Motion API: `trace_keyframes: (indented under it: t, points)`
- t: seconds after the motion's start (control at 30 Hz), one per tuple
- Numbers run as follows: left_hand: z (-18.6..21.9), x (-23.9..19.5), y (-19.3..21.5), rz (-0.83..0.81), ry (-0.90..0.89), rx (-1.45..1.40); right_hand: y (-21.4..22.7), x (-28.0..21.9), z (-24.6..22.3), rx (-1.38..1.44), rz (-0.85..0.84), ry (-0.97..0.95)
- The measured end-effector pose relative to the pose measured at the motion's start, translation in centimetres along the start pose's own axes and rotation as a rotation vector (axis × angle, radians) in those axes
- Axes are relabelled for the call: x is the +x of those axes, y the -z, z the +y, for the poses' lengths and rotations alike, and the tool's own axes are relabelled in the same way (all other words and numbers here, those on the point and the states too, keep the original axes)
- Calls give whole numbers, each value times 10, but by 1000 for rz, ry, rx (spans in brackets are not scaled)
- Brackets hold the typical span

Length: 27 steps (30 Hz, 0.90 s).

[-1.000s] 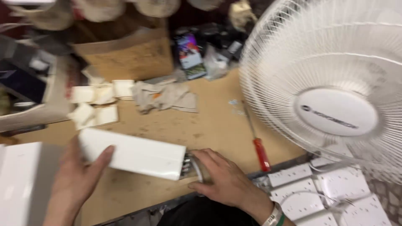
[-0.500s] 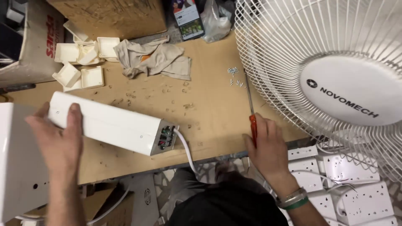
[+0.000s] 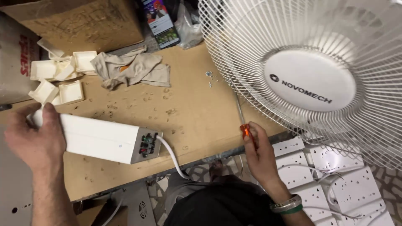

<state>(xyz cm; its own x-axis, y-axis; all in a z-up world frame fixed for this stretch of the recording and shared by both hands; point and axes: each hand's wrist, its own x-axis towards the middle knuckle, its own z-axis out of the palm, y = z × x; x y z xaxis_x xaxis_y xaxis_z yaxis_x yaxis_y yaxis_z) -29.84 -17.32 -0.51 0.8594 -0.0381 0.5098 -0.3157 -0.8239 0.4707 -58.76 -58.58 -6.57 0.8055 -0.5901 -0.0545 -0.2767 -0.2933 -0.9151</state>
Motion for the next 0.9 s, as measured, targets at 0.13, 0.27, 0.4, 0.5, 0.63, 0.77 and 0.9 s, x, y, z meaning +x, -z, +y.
trace_keyframes:
  t: [0.13,0.27,0.4,0.5,0.63,0.77,0.9]
  points:
    - [62,-4,14,39,-146,166,-2,-3,1,24,-2,-65]
    - [159,-67,-42,42,-375,-309,-2,-6,1,69,10,22]
    - [272,-117,-85,-748,247,-906,-15,-3,-2,216,-65,88]
    - [259,-145,-186,-857,381,-949,-10,-4,-14,197,-74,32]
    - [271,-123,-222,-1083,933,-1221,-13,-10,-23,106,-77,-97]
    - [277,-100,-227,-1002,1059,-1334,-9,-14,-21,84,-87,-18]
    - [267,-90,-251,-948,1098,-1374,-6,-18,-27,71,-104,-48]
